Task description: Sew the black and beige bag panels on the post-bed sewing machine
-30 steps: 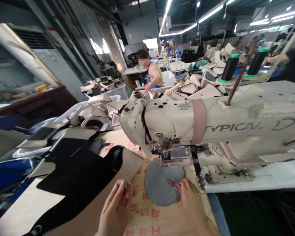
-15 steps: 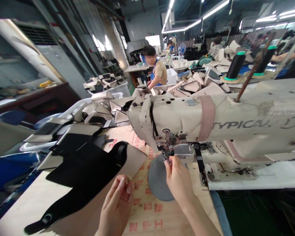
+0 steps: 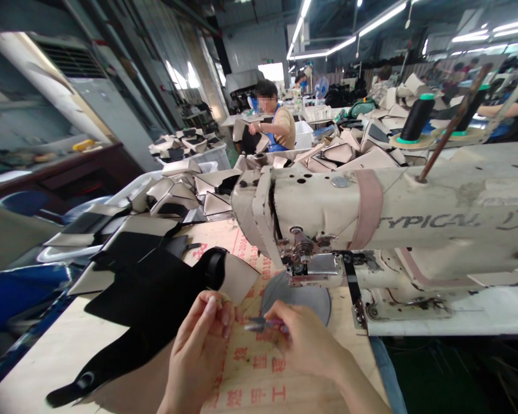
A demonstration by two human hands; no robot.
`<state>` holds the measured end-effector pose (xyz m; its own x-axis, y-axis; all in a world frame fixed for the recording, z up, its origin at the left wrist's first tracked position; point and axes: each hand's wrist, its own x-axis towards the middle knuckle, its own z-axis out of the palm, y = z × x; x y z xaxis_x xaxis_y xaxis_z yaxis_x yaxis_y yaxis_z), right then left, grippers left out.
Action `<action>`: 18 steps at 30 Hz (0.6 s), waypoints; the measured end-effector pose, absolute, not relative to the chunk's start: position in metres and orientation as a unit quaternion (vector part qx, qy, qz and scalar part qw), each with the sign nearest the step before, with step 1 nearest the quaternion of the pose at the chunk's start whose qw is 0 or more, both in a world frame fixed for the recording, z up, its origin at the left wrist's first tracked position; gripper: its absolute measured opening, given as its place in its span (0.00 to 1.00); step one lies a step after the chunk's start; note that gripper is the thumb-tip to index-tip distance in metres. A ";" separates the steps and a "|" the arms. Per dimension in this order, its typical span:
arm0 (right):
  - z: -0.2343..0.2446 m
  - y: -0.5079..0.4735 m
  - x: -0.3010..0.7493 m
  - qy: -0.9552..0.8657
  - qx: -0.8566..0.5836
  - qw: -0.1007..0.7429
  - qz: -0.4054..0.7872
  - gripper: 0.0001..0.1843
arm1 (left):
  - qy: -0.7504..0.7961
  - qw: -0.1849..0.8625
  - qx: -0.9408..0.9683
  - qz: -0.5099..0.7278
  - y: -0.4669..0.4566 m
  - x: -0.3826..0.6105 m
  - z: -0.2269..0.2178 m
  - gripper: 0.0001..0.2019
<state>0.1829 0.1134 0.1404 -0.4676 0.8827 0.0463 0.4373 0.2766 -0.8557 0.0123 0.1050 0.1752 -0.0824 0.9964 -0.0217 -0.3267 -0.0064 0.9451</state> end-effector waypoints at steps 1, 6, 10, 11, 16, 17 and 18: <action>0.143 0.109 0.183 -0.770 -0.398 0.249 0.432 0.06 | 0.449 0.546 0.408 0.578 0.106 0.010 0.174 0.06; 0.134 0.091 0.187 -0.747 -0.443 0.229 0.439 0.13 | 0.565 0.435 0.548 0.438 0.118 0.004 0.155 0.10; 0.109 0.082 0.195 -0.627 -0.558 0.328 0.433 0.17 | 0.587 0.340 0.652 0.338 0.137 0.016 0.130 0.10; 0.104 0.081 0.197 -0.592 -0.577 0.360 0.433 0.18 | 0.586 0.321 0.670 0.324 0.142 0.020 0.124 0.10; 0.100 0.085 0.208 -0.469 -0.607 0.456 0.451 0.22 | 0.591 0.279 0.699 0.291 0.157 0.037 0.112 0.08; 0.104 0.086 0.208 -0.489 -0.594 0.443 0.460 0.22 | 0.594 0.275 0.698 0.290 0.158 0.038 0.112 0.08; 0.109 0.086 0.208 -0.529 -0.573 0.412 0.471 0.21 | 0.596 0.273 0.696 0.293 0.158 0.039 0.113 0.09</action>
